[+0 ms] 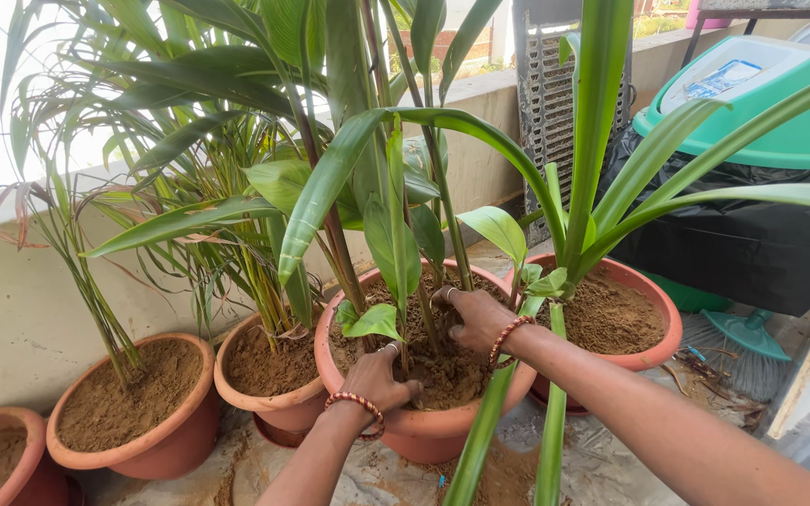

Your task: The person presses soil around the base of several potted plants on a balcony and then waters them using a metal cup. The person handles multiple terracotta pots, adjusting soil and pouring water into each.

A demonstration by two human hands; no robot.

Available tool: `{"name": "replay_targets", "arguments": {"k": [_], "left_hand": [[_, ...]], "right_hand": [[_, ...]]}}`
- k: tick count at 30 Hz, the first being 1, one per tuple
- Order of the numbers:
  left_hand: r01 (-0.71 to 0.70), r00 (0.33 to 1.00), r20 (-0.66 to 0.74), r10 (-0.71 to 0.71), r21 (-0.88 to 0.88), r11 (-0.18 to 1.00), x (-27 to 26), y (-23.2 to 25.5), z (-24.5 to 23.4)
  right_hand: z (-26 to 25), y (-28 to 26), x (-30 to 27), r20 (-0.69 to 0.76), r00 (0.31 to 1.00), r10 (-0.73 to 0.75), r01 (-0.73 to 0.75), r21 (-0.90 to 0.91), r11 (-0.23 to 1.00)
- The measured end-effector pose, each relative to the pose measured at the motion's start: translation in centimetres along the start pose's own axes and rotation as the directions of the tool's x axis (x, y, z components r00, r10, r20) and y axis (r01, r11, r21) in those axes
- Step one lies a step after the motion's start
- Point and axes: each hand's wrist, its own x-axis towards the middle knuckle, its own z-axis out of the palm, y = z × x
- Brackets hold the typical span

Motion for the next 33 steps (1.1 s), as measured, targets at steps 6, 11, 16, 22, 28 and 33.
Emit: {"name": "replay_targets", "arguments": {"k": [6, 11, 16, 22, 28, 33], "left_hand": [[-0.120, 0.993, 0.005, 0.120, 0.005, 0.993, -0.4, 0.0, -0.6], [-0.083, 0.989, 0.126, 0.077, 0.042, 0.996, -0.1, 0.7, -0.7], [-0.130, 0.986, 0.109, 0.130, -0.012, 0.992, 0.1, 1.3, -0.3], [-0.077, 0.992, 0.095, 0.081, -0.039, 0.996, -0.3, 1.6, -0.6], [-0.065, 0.991, 0.116, 0.062, 0.017, 0.998, -0.1, 1.5, -0.6], [-0.100, 0.991, 0.099, 0.090, 0.101, 0.990, 0.4, 0.5, 0.5]], "right_hand": [[1.5, 0.4, 1.5, 0.197, 0.980, 0.024, -0.019, -0.024, 1.000], [2.1, -0.2, 0.6, 0.281, 0.958, -0.050, 0.076, -0.081, 0.994], [-1.5, -0.2, -3.5, 0.112, 0.974, -0.196, 0.215, -0.185, 0.959], [-4.1, -1.3, -5.8, 0.200, 0.975, -0.100, 0.148, -0.239, 0.960], [-5.3, -0.6, -6.4, 0.388, 0.920, 0.053, 0.082, -0.324, 0.942], [-2.8, 1.4, -8.4, 0.305, 0.952, -0.018, 0.189, -0.542, 0.819]]}}
